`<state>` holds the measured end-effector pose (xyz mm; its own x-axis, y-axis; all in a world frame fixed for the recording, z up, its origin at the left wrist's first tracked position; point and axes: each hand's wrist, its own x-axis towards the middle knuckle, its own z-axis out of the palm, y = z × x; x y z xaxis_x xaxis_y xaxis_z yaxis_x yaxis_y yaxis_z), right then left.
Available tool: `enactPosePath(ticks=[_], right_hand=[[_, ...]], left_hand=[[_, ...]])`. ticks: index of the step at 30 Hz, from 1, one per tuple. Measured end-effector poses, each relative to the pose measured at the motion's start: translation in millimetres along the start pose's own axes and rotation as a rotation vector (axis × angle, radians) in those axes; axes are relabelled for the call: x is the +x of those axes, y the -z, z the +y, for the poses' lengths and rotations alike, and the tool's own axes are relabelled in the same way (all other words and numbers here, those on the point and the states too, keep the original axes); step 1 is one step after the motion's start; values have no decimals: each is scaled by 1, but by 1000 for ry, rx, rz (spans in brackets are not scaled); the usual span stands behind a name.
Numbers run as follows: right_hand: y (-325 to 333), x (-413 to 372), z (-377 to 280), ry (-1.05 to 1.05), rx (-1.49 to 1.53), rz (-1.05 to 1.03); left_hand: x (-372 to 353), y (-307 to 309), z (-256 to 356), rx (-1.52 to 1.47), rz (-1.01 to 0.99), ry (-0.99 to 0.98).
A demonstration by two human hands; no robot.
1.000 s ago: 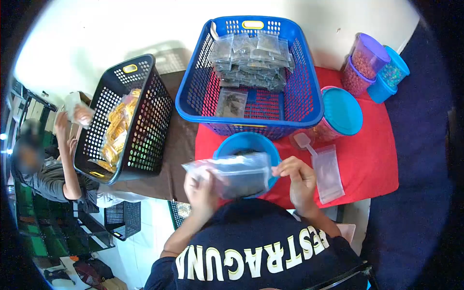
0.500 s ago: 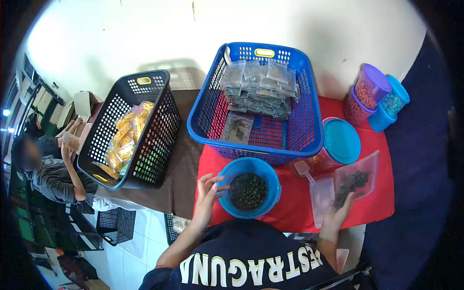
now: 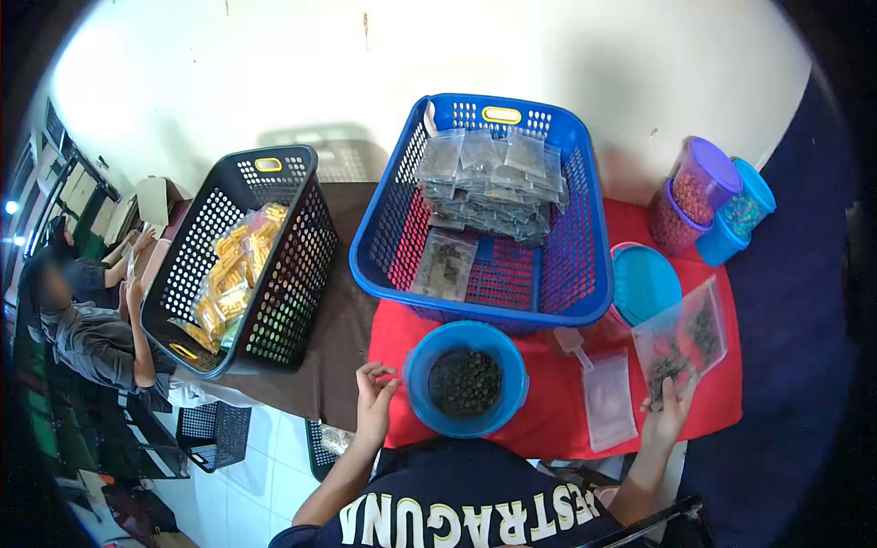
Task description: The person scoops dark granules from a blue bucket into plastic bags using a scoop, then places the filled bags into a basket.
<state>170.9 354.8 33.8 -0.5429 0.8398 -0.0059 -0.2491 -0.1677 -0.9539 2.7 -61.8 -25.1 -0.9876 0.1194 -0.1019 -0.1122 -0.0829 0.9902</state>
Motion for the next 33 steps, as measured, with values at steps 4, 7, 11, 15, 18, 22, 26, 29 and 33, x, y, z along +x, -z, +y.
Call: enactPosePath(ticks=[4,7,11,15,18,22,26,29,33], right_hand=[[-80,17,-41,24,-34,-300],[-171,41,-52,-148,-101,-650],[-276,93,-6,-398,-146,-965],[-330,120,86,-621,-283,-1068],[-337,124,162,-802,-396,-1107],[-337,124,253,-912,-534,-1157],[-323,120,323,-1028,-346,-1096],[-345,115,299,-983,-1178,-1237],[-369,135,236,-448,-1640,-1542]], left_hand=[[-1,2,-10,-31,0,26],[2,11,-17,-56,59,16],[4,34,-37,-56,135,59],[7,57,-45,-69,239,128],[10,71,-54,-106,293,158],[3,78,-52,-92,333,188],[-12,88,-54,-98,323,275],[-19,90,-55,-71,340,285],[-25,81,-44,-57,320,239]])
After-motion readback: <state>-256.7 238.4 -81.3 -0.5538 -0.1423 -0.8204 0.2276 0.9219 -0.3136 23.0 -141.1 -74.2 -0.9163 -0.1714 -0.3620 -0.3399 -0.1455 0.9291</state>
